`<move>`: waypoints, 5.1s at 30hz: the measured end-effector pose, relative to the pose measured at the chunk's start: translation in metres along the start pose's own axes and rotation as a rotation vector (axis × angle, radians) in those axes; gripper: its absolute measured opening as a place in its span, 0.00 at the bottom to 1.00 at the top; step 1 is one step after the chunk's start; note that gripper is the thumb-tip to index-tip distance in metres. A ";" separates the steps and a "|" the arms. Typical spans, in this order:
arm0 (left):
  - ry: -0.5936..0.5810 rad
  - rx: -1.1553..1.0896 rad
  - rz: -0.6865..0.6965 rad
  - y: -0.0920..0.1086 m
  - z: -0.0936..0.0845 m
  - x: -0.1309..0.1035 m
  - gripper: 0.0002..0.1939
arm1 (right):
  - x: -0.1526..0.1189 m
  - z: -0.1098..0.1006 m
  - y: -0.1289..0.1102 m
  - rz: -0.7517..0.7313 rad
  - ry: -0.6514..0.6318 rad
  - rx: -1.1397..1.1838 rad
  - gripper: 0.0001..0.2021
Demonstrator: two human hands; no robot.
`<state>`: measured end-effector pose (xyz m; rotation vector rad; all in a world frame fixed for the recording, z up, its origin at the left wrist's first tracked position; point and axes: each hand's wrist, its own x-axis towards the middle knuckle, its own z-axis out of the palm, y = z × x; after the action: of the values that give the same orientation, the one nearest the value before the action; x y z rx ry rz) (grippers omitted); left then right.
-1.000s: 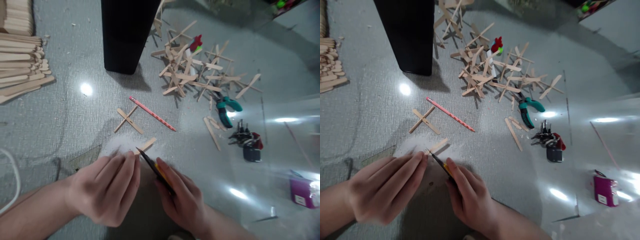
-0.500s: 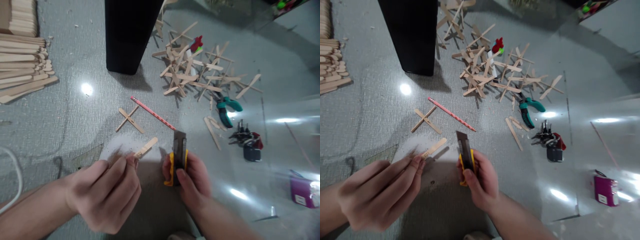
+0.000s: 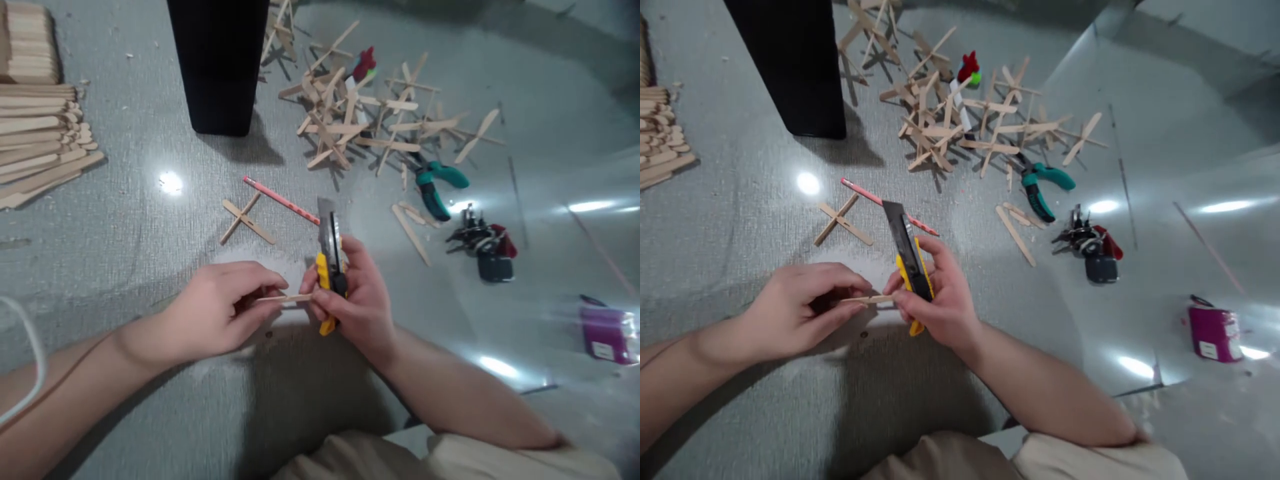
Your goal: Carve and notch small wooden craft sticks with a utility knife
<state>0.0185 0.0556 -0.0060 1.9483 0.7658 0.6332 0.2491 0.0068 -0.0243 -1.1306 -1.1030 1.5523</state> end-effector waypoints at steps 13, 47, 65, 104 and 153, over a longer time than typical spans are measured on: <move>-0.171 -0.512 -0.335 0.009 0.001 0.005 0.08 | 0.001 0.007 -0.002 -0.031 0.001 0.085 0.24; 0.015 -0.194 -0.215 0.005 0.007 -0.006 0.06 | 0.002 0.008 0.001 -0.045 -0.083 0.188 0.18; 0.004 0.072 -0.049 0.011 0.003 0.000 0.05 | 0.000 0.008 -0.002 -0.105 -0.052 0.119 0.14; 0.111 0.119 -0.100 0.011 0.004 -0.004 0.04 | -0.002 0.007 -0.002 -0.193 0.049 -0.080 0.17; 0.028 0.052 -0.145 0.011 0.001 0.000 0.06 | -0.005 0.010 -0.003 -0.289 0.150 -0.225 0.14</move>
<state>0.0223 0.0509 0.0031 1.9139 0.9395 0.5591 0.2409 0.0013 -0.0191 -1.1567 -1.2979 1.1231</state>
